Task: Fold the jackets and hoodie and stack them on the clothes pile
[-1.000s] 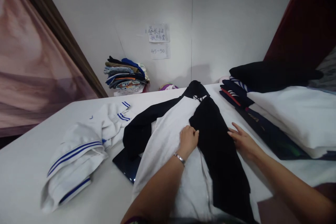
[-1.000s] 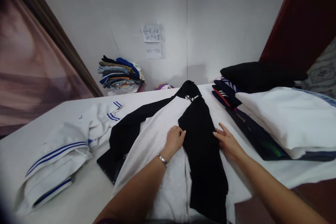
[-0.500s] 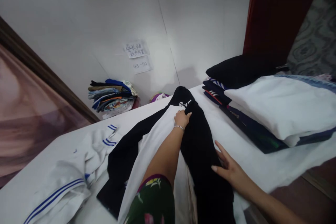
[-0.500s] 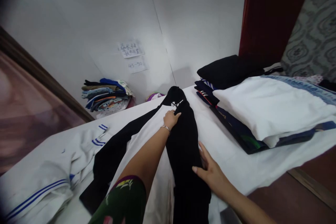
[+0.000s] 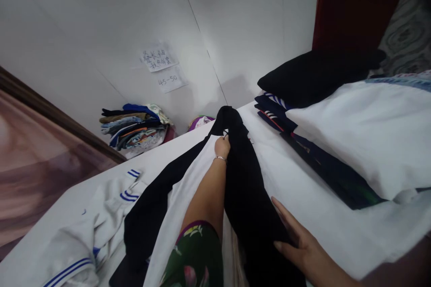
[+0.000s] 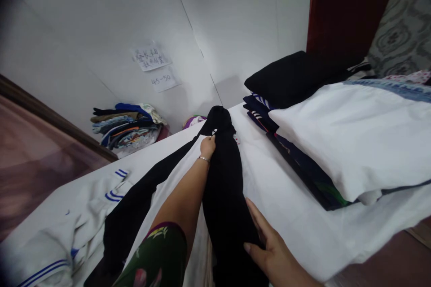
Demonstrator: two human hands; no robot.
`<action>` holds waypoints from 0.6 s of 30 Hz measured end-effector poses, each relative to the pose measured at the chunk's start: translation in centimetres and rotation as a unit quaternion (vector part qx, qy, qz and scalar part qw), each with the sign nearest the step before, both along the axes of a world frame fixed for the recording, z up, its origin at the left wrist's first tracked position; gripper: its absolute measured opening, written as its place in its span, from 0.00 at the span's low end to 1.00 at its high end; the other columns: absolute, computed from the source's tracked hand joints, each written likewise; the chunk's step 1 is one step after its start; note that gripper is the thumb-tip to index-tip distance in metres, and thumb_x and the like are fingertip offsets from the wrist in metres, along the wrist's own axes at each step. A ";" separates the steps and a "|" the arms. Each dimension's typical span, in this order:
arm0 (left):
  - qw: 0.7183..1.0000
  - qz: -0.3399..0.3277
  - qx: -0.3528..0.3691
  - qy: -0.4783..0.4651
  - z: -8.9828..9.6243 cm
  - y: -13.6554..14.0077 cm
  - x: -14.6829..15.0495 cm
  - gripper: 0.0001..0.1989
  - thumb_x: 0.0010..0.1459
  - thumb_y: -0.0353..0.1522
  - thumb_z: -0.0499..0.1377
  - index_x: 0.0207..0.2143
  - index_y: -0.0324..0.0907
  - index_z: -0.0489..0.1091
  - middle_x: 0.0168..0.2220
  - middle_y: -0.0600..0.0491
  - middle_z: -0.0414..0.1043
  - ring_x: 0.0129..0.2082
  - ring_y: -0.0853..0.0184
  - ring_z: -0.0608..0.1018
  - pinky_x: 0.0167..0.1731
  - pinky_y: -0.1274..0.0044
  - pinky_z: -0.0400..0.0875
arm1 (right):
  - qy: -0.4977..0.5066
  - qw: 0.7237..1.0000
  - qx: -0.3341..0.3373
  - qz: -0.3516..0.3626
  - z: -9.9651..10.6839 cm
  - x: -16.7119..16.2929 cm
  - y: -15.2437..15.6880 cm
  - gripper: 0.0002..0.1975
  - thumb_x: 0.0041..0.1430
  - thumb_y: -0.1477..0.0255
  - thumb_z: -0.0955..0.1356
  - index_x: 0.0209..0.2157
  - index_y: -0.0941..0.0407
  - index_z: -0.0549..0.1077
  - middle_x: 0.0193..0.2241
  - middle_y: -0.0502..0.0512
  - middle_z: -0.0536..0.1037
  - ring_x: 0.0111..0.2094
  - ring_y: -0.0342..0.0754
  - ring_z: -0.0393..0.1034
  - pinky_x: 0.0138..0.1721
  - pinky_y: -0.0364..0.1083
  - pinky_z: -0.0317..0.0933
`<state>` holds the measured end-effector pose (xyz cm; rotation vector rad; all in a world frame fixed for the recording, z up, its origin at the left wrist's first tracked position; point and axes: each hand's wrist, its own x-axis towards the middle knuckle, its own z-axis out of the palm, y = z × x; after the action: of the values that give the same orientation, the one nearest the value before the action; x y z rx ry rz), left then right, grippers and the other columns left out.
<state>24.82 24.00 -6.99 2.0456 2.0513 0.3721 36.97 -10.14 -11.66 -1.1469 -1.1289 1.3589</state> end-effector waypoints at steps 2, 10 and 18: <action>1.000 0.012 -0.012 0.003 -0.4 0.1 -0.6 0.23 0.67 0.41 0.43 0.42 0.39 0.74 0.47 0.40 0.74 0.48 0.58 0.75 0.41 0.74 0.65 | -0.020 1.000 -0.004 0.013 0.1 0.1 0.0 0.45 0.47 0.67 0.71 0.62 0.27 0.49 0.64 0.31 0.49 0.66 0.52 0.38 0.65 0.55 0.33; 1.000 0.001 -0.024 -0.001 -0.6 0.1 -0.4 0.20 0.66 0.40 0.47 0.39 0.38 0.75 0.45 0.40 0.75 0.47 0.57 0.76 0.40 0.74 0.65 | -0.036 0.999 -0.029 0.021 1.1 0.4 -0.3 0.45 0.48 0.64 0.71 0.61 0.25 0.46 0.64 0.26 0.45 0.67 0.50 0.34 0.65 0.54 0.30; 0.994 -0.046 0.097 -0.011 1.1 -2.0 1.9 0.20 0.65 0.42 0.49 0.53 0.43 0.67 0.55 0.43 0.66 0.56 0.58 0.68 0.53 0.71 0.59 | 0.054 0.997 -0.052 -0.002 -1.3 0.2 -0.7 0.46 0.48 0.67 0.69 0.64 0.29 0.44 0.65 0.30 0.44 0.67 0.49 0.35 0.65 0.52 0.33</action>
<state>26.73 21.97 -5.93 2.2251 1.9688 0.5974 37.13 -10.84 -12.92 -1.1352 -0.9877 1.4730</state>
